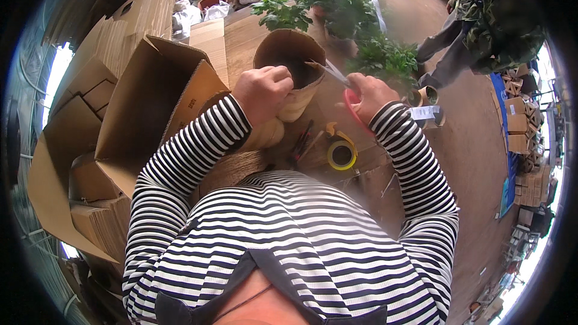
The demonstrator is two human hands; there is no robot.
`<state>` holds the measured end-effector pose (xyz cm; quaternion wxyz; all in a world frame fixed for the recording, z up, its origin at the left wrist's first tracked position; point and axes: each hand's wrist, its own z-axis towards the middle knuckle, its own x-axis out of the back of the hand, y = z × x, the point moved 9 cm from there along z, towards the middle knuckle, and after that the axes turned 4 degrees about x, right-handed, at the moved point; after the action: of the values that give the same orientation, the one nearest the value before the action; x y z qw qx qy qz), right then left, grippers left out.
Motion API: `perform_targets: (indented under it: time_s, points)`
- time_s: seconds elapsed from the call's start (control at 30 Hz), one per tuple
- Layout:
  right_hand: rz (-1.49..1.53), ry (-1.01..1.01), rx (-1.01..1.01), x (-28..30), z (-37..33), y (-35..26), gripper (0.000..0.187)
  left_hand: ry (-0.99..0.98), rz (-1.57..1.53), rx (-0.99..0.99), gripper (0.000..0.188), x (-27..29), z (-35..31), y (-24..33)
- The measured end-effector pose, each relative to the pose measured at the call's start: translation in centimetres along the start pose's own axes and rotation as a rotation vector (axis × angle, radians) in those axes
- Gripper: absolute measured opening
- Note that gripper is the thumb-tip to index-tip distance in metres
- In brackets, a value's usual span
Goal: The person assembles cylindrical cardboard tubes by rolling flat cardboard sheets and securing them with clear packing tape. They then place the finished tubes into a larger cardboard box.
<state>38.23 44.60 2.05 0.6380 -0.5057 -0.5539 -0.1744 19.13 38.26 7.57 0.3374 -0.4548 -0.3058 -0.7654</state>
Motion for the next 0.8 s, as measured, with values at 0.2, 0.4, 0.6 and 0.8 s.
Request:
perform_targets:
  time_s: [0.2, 0.4, 0.6, 0.8]
  points:
    - [-0.051, 0.122, -0.056, -0.3, -1.2, -0.9, 0.047, 0.077, -0.015, 0.023, 0.010, 0.1, -0.6, 1.4]
    - [-0.158, 0.260, -0.009, 1.1, -0.4, -3.7, 0.020, 0.077, -0.147, -0.128, 0.012, -0.7, -0.7, 1.5]
    - [-0.155, 0.336, 0.094, 0.7, -1.3, -4.1, 0.016, 0.505, -0.055, 0.269, 0.033, 3.8, -1.3, -4.0]
    - [-0.224, 0.442, 0.226, 1.7, -0.6, -5.4, 0.016, 0.032, -0.469, 0.611, 0.040, -2.1, -1.6, -11.3]
